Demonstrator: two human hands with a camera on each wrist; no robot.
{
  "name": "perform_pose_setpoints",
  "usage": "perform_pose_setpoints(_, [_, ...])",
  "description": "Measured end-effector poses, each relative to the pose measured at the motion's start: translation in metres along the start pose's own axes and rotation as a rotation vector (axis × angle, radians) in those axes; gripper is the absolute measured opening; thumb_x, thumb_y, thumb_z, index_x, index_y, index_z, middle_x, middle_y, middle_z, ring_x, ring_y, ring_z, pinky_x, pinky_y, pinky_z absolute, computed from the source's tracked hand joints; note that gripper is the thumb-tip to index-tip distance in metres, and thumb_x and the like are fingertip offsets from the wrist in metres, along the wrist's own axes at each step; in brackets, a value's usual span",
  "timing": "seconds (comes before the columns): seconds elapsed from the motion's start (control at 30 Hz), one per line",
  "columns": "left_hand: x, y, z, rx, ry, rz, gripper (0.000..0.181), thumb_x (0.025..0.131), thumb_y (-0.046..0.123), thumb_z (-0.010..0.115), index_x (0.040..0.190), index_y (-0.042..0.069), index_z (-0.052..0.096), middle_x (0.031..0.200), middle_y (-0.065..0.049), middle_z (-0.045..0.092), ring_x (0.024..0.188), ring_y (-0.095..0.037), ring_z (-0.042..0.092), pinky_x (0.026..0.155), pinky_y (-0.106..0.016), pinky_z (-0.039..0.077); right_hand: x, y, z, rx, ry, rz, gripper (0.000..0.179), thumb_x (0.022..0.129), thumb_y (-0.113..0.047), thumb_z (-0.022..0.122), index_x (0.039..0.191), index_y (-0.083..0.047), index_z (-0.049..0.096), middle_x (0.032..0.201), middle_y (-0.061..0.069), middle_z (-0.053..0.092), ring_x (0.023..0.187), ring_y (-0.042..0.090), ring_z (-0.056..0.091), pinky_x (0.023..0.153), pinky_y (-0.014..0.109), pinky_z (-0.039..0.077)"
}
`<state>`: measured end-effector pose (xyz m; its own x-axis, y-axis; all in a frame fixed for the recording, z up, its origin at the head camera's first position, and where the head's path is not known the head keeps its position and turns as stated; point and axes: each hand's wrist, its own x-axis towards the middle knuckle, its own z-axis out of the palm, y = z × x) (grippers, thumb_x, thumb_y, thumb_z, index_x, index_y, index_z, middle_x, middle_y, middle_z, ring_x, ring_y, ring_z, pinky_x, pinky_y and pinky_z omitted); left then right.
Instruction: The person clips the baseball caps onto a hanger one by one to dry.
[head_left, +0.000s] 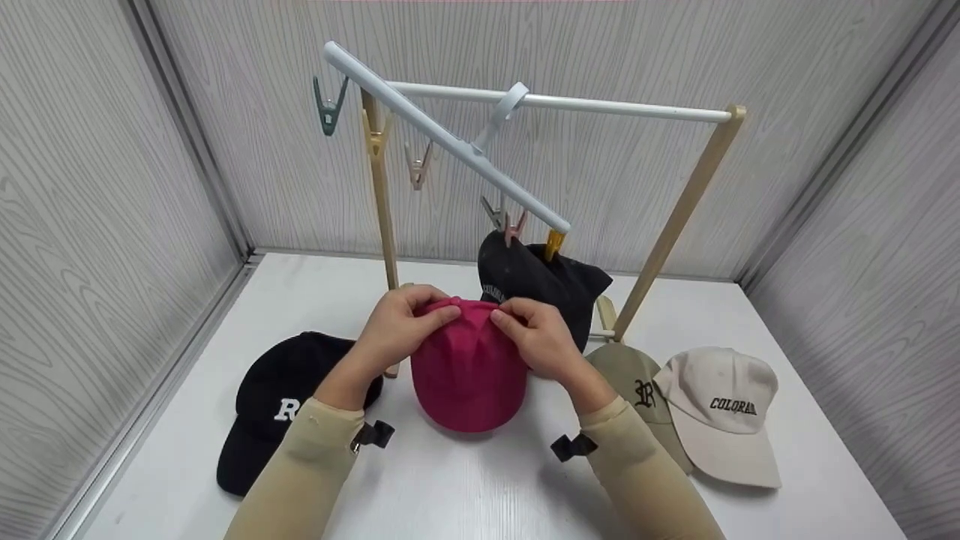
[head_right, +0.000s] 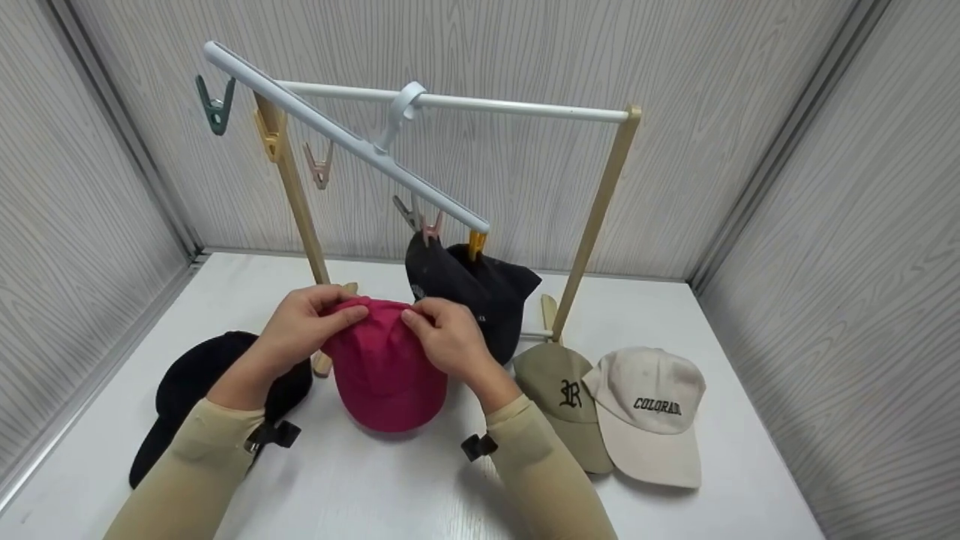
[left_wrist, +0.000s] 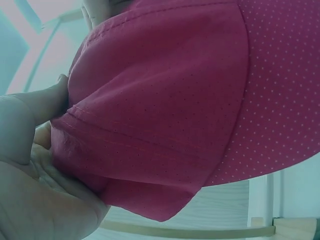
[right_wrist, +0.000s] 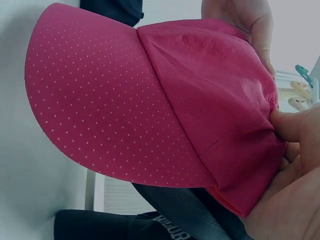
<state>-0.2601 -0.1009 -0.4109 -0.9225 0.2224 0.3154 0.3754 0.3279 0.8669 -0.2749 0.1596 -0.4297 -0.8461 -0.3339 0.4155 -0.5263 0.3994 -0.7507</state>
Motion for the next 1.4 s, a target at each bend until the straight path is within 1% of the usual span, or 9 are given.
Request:
perform_pose_setpoints(0.13, [0.005,0.003,0.002,-0.042,-0.013,-0.006,0.015,0.103,0.026,0.083,0.106,0.011,0.083,0.097,-0.003,0.075,0.089,-0.02,0.067,0.075,-0.03,0.056,0.001,-0.001,-0.005,-0.009,0.011,-0.01,0.019,0.111,-0.019,0.071,0.1,-0.008,0.08,0.088,-0.002,0.069,0.081,0.016,0.06,0.072,0.032,0.05])
perform_pose_setpoints(0.2, [0.006,0.005,0.002,-0.056,-0.015,-0.008,0.015,0.104,0.026,0.083,0.107,0.011,0.083,0.097,-0.003,0.076,0.087,-0.02,0.068,0.075,-0.029,0.057,0.002,-0.003,-0.007,-0.013,0.014,-0.014,0.019,0.111,-0.02,0.071,0.1,-0.008,0.08,0.088,-0.002,0.069,0.081,0.016,0.06,0.072,0.032,0.049])
perform_pose_setpoints(0.53, [0.013,0.007,0.005,-0.088,-0.027,0.007,0.018,0.105,0.027,0.081,0.11,0.009,0.081,0.102,-0.007,0.076,0.091,-0.022,0.068,0.078,-0.03,0.058,0.003,-0.005,-0.013,-0.022,0.027,-0.021,0.018,0.111,-0.019,0.072,0.1,-0.007,0.08,0.087,-0.001,0.068,0.079,0.016,0.059,0.071,0.032,0.049])
perform_pose_setpoints(0.77, [0.017,0.01,0.009,-0.076,-0.011,0.028,0.015,0.105,0.023,0.081,0.108,0.008,0.081,0.099,-0.006,0.075,0.089,-0.021,0.066,0.076,-0.029,0.056,0.004,-0.005,-0.015,-0.015,0.036,-0.013,0.018,0.111,-0.019,0.071,0.101,-0.006,0.08,0.087,-0.001,0.069,0.08,0.016,0.059,0.071,0.032,0.049])
perform_pose_setpoints(1.0, [0.019,0.012,0.008,-0.066,-0.008,0.022,0.014,0.106,0.021,0.08,0.11,0.008,0.082,0.099,-0.005,0.076,0.088,-0.021,0.068,0.076,-0.029,0.058,0.005,-0.007,-0.017,-0.04,0.033,-0.013,0.018,0.11,-0.02,0.073,0.102,-0.006,0.081,0.087,-0.001,0.07,0.08,0.016,0.06,0.071,0.032,0.05])
perform_pose_setpoints(1.1, [0.019,0.011,0.009,-0.066,-0.015,0.022,0.014,0.106,0.02,0.08,0.111,0.007,0.082,0.099,-0.006,0.077,0.088,-0.021,0.068,0.076,-0.028,0.058,0.006,-0.009,-0.018,-0.071,0.031,-0.023,0.017,0.109,-0.021,0.075,0.106,-0.005,0.082,0.091,0.001,0.074,0.082,0.016,0.062,0.072,0.033,0.052])
perform_pose_setpoints(1.2, [0.019,0.01,0.01,-0.067,-0.025,0.021,0.015,0.105,0.02,0.081,0.112,0.007,0.082,0.1,-0.006,0.077,0.089,-0.021,0.068,0.077,-0.028,0.058,0.007,-0.013,-0.02,-0.11,0.041,-0.038,0.018,0.108,-0.022,0.077,0.111,-0.005,0.083,0.099,0.003,0.078,0.087,0.016,0.066,0.077,0.035,0.056])
perform_pose_setpoints(1.3, [0.02,0.011,0.01,-0.079,-0.034,0.014,0.014,0.105,0.021,0.081,0.112,0.008,0.082,0.101,-0.006,0.077,0.09,-0.021,0.068,0.078,-0.029,0.058,0.01,-0.017,-0.022,-0.147,0.057,-0.07,0.018,0.108,-0.023,0.077,0.115,-0.007,0.082,0.106,0.003,0.08,0.092,0.016,0.069,0.082,0.037,0.058])
perform_pose_setpoints(1.4, [0.021,0.012,0.011,-0.094,-0.039,0.017,0.014,0.106,0.021,0.081,0.112,0.008,0.082,0.101,-0.006,0.077,0.091,-0.021,0.068,0.079,-0.03,0.058,0.014,-0.021,-0.024,-0.169,0.074,-0.117,0.018,0.108,-0.023,0.077,0.116,-0.008,0.082,0.108,0.003,0.08,0.092,0.016,0.07,0.082,0.037,0.059])
